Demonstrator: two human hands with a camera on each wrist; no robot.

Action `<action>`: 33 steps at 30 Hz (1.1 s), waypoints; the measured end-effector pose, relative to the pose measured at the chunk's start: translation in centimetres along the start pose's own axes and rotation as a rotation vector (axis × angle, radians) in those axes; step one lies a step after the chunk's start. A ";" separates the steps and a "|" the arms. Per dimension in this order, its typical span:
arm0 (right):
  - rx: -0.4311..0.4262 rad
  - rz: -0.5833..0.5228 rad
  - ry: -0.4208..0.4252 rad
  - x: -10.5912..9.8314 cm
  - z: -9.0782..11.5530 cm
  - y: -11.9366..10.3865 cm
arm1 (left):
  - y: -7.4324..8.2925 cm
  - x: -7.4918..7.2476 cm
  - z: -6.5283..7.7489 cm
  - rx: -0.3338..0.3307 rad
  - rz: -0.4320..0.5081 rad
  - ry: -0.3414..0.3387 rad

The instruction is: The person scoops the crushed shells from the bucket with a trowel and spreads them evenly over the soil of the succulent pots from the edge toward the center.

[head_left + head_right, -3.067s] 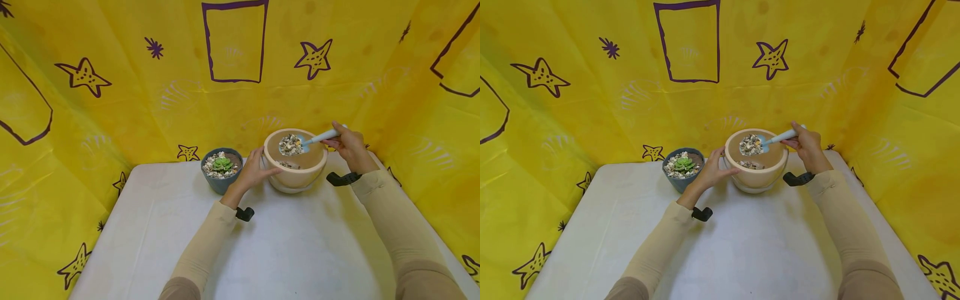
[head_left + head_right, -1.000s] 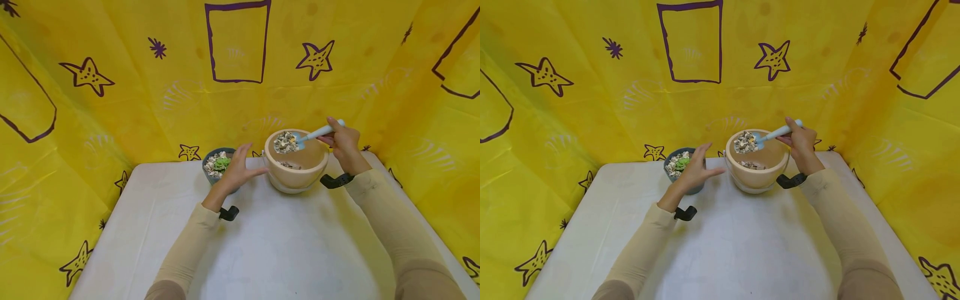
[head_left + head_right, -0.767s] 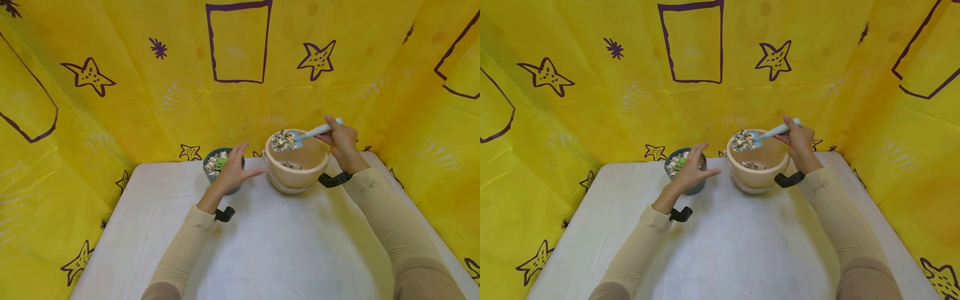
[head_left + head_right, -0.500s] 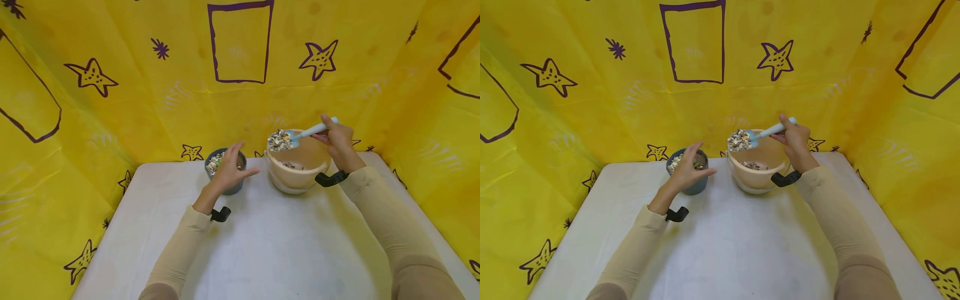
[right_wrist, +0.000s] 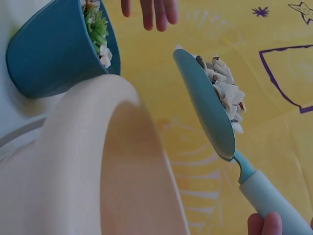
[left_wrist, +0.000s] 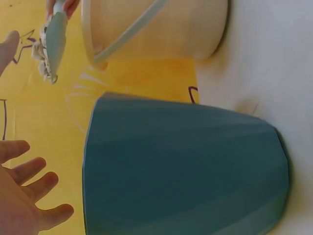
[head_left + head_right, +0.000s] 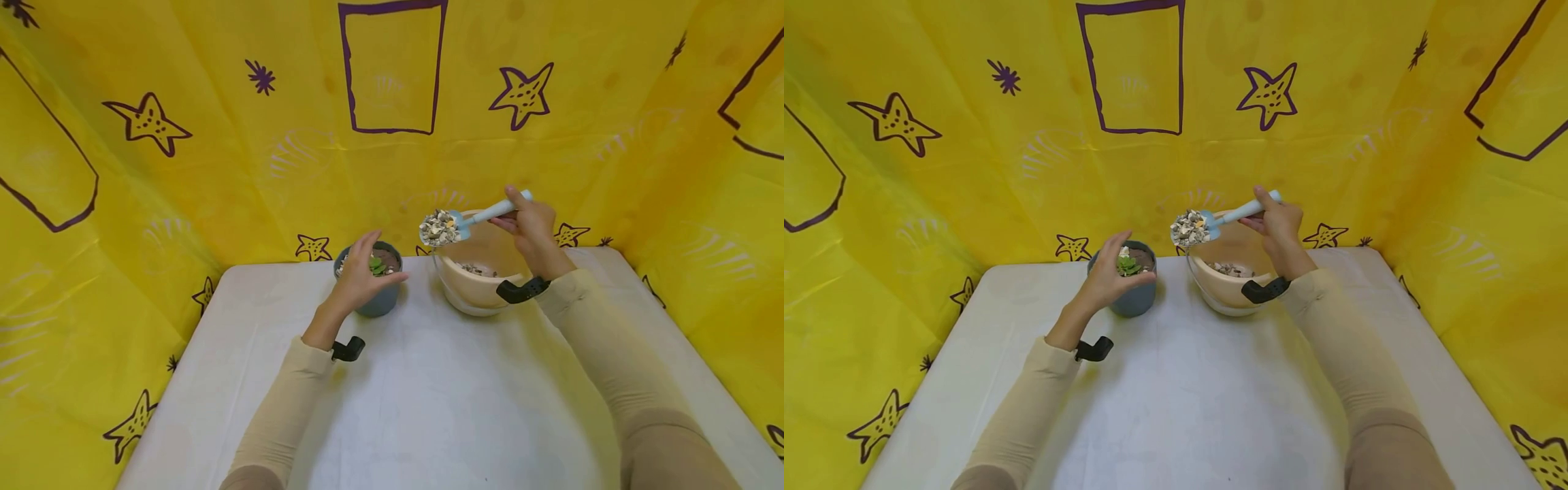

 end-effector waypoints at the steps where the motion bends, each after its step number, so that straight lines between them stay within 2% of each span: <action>1: -0.003 -0.005 -0.002 0.2 0.0 0.1 | -0.1 -0.1 0.0 -0.001 0.005 0.001; 11: 0.001 -0.007 0.004 1.3 0.0 1.1 | -1.4 -1.1 -0.1 -0.003 0.008 0.017; 18: 0.008 -0.005 0.011 2.0 0.1 1.8 | -2.5 -1.6 -0.1 -0.047 0.033 0.005; 24: 0.014 -0.003 0.005 2.7 0.2 2.5 | -3.4 -2.0 0.1 -0.030 0.034 0.019; 33: 0.036 0.048 -0.011 4.0 0.7 3.5 | -5.7 -2.7 0.5 -0.058 0.061 0.008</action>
Point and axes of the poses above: each hand's wrist, its own z-axis away from the middle knuckle, its own x-axis out of the palm, y = z × x, the point moved 6 cm from there along -z, towards the middle knuckle, and after that the axes turned 8 degrees about -x, right-handed, at the moved point
